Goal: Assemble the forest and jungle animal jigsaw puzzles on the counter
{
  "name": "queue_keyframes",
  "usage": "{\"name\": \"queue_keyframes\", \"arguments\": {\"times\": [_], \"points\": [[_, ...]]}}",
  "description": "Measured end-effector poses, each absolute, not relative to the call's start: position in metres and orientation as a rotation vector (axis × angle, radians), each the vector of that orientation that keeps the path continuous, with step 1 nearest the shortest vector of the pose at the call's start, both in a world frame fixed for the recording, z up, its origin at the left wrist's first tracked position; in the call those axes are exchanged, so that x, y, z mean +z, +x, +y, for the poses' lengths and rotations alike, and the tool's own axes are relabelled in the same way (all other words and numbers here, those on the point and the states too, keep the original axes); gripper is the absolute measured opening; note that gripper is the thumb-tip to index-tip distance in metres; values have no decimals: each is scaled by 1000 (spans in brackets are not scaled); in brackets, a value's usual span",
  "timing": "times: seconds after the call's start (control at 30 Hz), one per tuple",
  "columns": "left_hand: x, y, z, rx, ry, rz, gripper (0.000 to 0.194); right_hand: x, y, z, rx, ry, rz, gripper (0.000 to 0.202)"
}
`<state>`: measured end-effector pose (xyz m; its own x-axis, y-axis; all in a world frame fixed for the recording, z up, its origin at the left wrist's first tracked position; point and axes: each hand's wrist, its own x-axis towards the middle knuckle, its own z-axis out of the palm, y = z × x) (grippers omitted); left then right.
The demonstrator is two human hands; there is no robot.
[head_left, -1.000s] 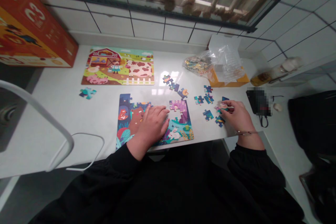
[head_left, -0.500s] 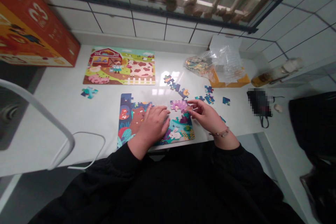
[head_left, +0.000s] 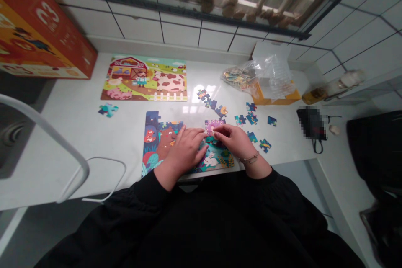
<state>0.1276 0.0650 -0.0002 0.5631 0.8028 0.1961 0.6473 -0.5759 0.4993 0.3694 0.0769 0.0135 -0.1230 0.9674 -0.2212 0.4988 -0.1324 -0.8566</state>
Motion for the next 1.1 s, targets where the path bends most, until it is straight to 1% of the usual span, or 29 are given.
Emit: {"name": "queue_keyframes", "arguments": {"times": [0.13,0.27,0.5,0.9,1.1], "points": [[2,128,65,537,2442,1140,33,14,365,80,799,-1681,-1932,11],[2,128,66,535,2456,1122,30,11,360,77,572,-1635,-2021,11],[2,127,65,514,2475,1103,33,17,364,63,493,-1642,-2076,12],[1,128,65,505,2504,1095,37,12,365,56,419,-1656,-2124,13],[0,128,64,496,2507,1092,39,14,365,53,415,-1642,-2170,17]]}}
